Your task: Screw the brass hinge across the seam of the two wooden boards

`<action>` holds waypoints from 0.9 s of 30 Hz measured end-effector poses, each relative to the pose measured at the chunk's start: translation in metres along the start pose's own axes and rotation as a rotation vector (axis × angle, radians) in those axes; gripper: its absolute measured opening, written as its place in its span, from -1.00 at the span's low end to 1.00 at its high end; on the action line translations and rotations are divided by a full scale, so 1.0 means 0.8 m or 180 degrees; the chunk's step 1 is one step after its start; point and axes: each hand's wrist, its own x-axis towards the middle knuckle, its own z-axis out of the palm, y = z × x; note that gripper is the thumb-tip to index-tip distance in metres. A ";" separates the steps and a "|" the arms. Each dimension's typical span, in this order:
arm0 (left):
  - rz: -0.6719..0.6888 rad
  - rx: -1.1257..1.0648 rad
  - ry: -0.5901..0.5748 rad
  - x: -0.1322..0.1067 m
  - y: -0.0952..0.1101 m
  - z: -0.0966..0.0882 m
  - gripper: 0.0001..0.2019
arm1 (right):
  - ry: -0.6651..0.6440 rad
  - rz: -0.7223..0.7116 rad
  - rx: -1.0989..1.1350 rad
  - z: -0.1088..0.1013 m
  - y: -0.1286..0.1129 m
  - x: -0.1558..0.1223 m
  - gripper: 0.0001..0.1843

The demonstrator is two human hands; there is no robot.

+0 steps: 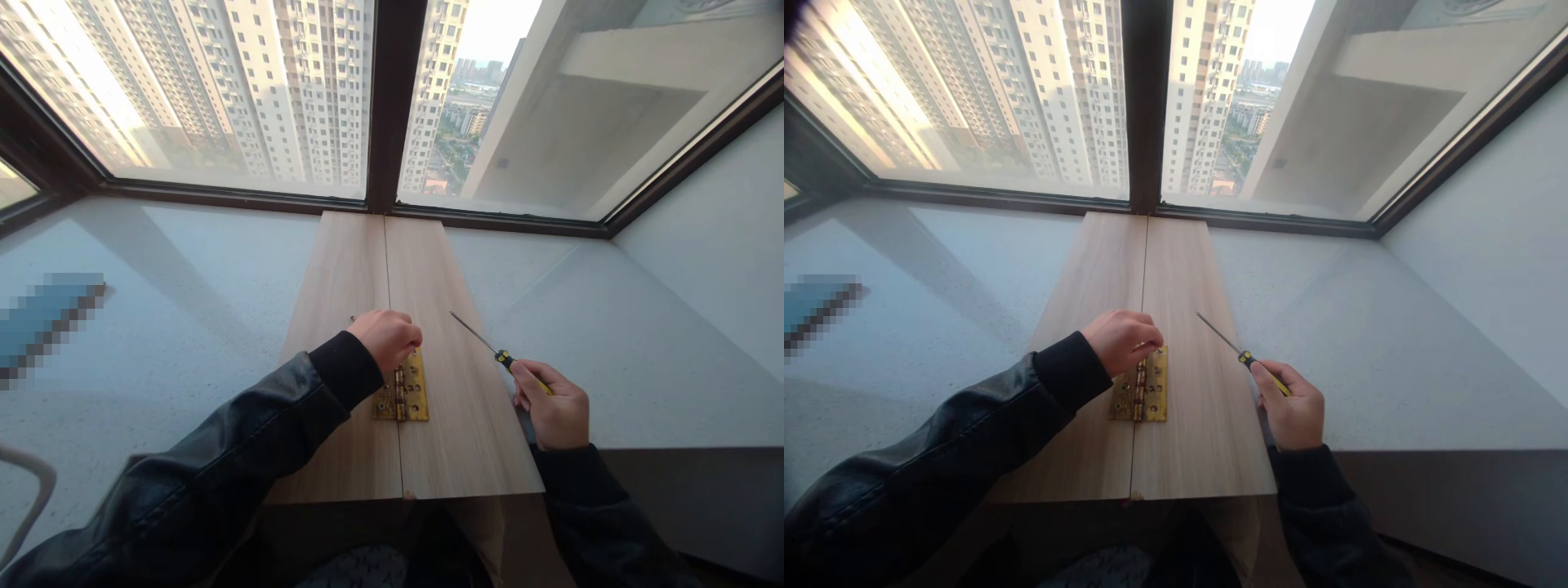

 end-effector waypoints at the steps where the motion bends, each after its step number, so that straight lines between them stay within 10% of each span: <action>1: 0.0025 0.0060 -0.0061 0.002 0.002 -0.001 -0.81 | -0.0003 0.0016 -0.0036 -0.001 -0.001 -0.001 -0.69; 18: 0.0261 0.0739 -0.1143 0.061 0.021 -0.016 -0.85 | -0.0228 -0.0013 -0.0306 -0.007 -0.028 -0.008 -0.70; 27: 0.0131 0.0383 -0.0847 0.062 0.007 -0.006 -0.90 | -0.0230 -0.0106 -0.0331 -0.007 -0.032 -0.012 -0.71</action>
